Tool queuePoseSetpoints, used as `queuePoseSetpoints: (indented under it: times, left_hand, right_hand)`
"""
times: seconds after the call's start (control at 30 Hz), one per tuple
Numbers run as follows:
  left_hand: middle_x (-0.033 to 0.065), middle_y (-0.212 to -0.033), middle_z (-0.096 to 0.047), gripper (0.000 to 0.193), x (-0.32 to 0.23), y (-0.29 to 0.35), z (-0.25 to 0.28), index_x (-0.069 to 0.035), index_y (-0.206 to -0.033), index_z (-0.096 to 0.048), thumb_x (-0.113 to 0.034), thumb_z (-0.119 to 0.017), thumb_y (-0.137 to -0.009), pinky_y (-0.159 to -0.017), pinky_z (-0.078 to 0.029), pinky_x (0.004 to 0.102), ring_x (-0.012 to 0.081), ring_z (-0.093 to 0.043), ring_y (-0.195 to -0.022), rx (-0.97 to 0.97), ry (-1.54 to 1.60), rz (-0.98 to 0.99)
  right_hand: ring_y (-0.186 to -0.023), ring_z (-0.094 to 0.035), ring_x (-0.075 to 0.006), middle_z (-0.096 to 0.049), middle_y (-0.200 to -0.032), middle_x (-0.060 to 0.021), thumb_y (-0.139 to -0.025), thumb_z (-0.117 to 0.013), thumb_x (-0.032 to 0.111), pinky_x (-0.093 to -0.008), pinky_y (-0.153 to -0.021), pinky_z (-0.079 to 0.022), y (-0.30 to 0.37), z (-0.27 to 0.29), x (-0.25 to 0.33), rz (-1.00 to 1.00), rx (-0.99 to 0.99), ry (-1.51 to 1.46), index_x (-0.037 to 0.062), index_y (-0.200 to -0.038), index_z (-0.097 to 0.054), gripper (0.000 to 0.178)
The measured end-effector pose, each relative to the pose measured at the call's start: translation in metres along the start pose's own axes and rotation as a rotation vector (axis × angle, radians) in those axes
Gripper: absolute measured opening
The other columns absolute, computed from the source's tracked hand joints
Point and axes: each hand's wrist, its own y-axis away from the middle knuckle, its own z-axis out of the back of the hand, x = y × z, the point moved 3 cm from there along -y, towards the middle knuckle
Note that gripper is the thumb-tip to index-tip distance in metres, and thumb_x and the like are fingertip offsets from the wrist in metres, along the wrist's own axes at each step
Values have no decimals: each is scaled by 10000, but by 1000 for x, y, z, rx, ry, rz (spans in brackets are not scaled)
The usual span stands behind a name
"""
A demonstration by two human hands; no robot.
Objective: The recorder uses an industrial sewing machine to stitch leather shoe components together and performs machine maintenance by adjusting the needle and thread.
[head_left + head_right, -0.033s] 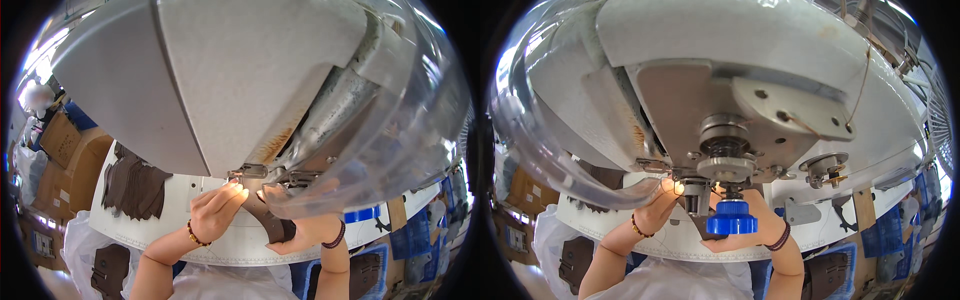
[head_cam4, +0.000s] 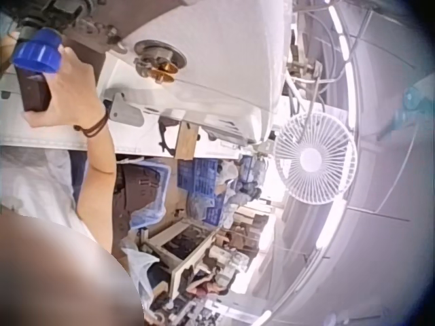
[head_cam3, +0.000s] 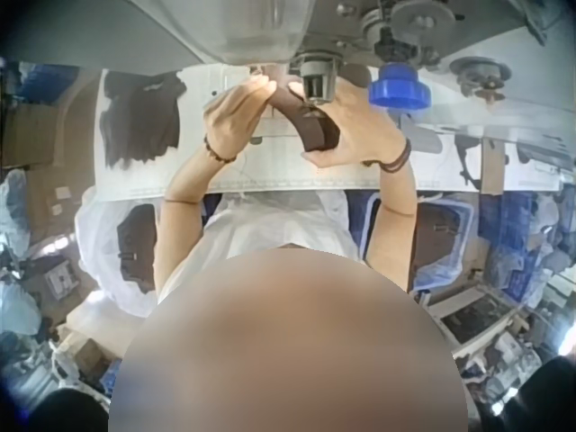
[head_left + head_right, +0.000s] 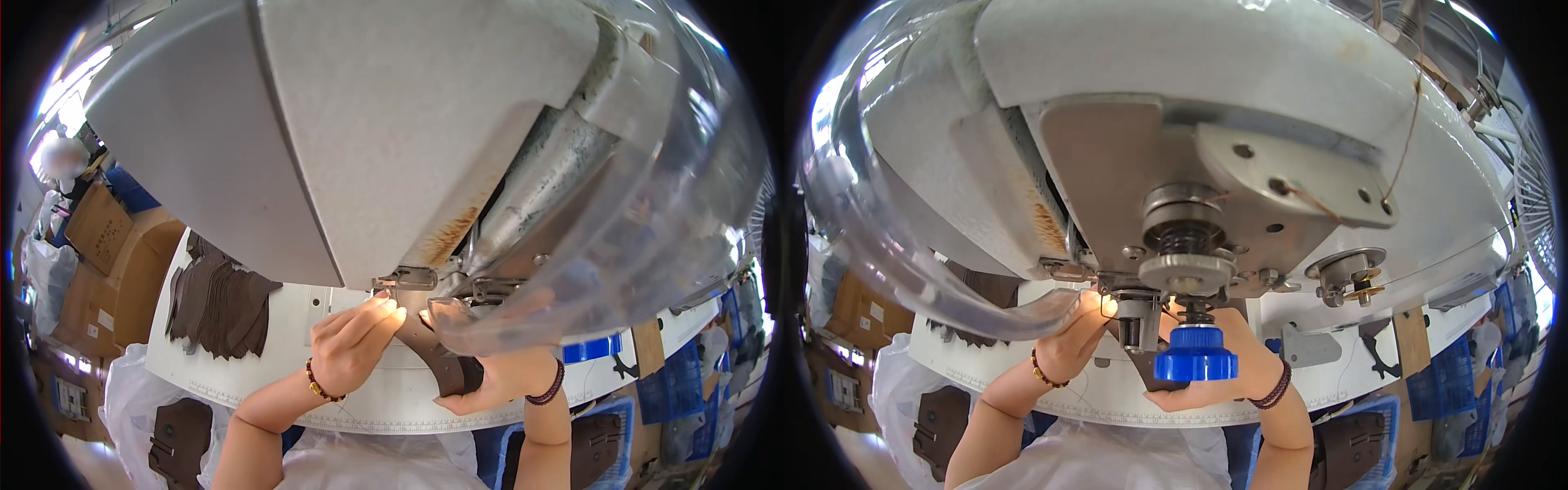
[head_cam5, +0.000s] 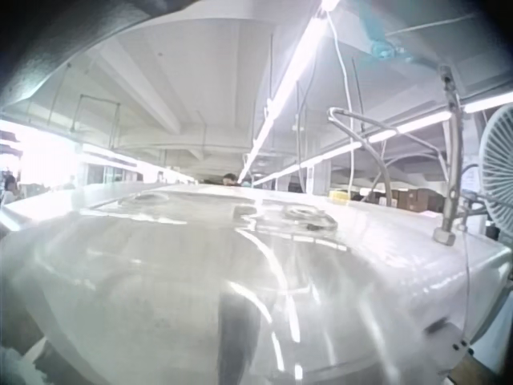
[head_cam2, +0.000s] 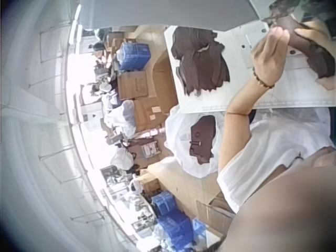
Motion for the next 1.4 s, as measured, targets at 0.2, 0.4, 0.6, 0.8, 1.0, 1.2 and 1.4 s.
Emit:
queuePoseSetpoints:
  times: [0.2, 0.4, 0.6, 0.8, 1.0, 1.2, 1.4]
  left_hand:
    - [39, -828, -609, 254, 2, -1, 1, -28, -840, -647, 8, -659, -589, -533, -504, 248, 171, -646, -777, 9, -15, 25]
    - [36, -813, -609, 258, 7, -4, 2, -31, -843, -642, 4, -671, -590, -527, -506, 250, 172, -641, -752, 82, 16, 65]
    - [18, -863, -602, 273, 2, -4, 5, -47, -853, -642, 1, -668, -586, -542, -511, 246, 163, -631, -790, 73, -21, 50]
    - [15, -894, -590, 282, -1, -4, 6, -56, -876, -633, -1, -643, -600, -589, -510, 245, 157, -597, -849, 97, -73, 45]
    - [18, -892, -589, 273, 1, -4, 12, -50, -864, -629, 21, -624, -600, -600, -510, 251, 163, -598, -820, 147, 3, 63]
    - [14, -869, -586, 338, 3, -11, 15, -58, -914, -599, 24, -619, -587, -545, -506, 252, 157, -611, -724, 127, 32, 95]
    - [5, -818, -491, 249, 1, -26, 11, -69, -848, -578, -13, -589, -605, -405, -430, 194, 91, -527, -580, 322, -292, -125]
  right_hand:
    - [-515, -538, -256, -528, -632, -46, -523, -731, 425, -320, -480, -453, 2, 2, 5, -62, -26, -14, 71, -815, -531, 501]
    - [-525, -548, -241, -541, -647, -49, -550, -738, 444, -312, -488, -455, 1, 3, 12, 20, -32, 126, 39, -863, -554, 544]
    - [-620, -581, -264, -577, -762, -79, -512, -793, 461, -318, -547, -472, 5, 2, 0, 55, -57, 10, 21, -844, -576, 592]
    - [-684, -604, -282, -602, -770, -96, -627, -776, 341, -328, -609, -475, 11, -2, -22, -58, -270, -164, 42, -859, -613, 412]
    - [-564, -586, -263, -613, -686, -70, -703, -713, 208, -328, -497, -440, 15, -5, -26, -174, -334, 21, 86, -715, -646, 139]
    - [-533, -567, -267, -596, -639, -82, -685, -707, 190, -338, -474, -422, 9, -12, -24, -160, -459, 49, 107, -737, -666, 106]
    - [-666, -580, -284, -613, -744, -90, -708, -675, 162, -363, -606, -448, 7, -4, -19, -260, -195, 109, 69, -838, -656, 161]
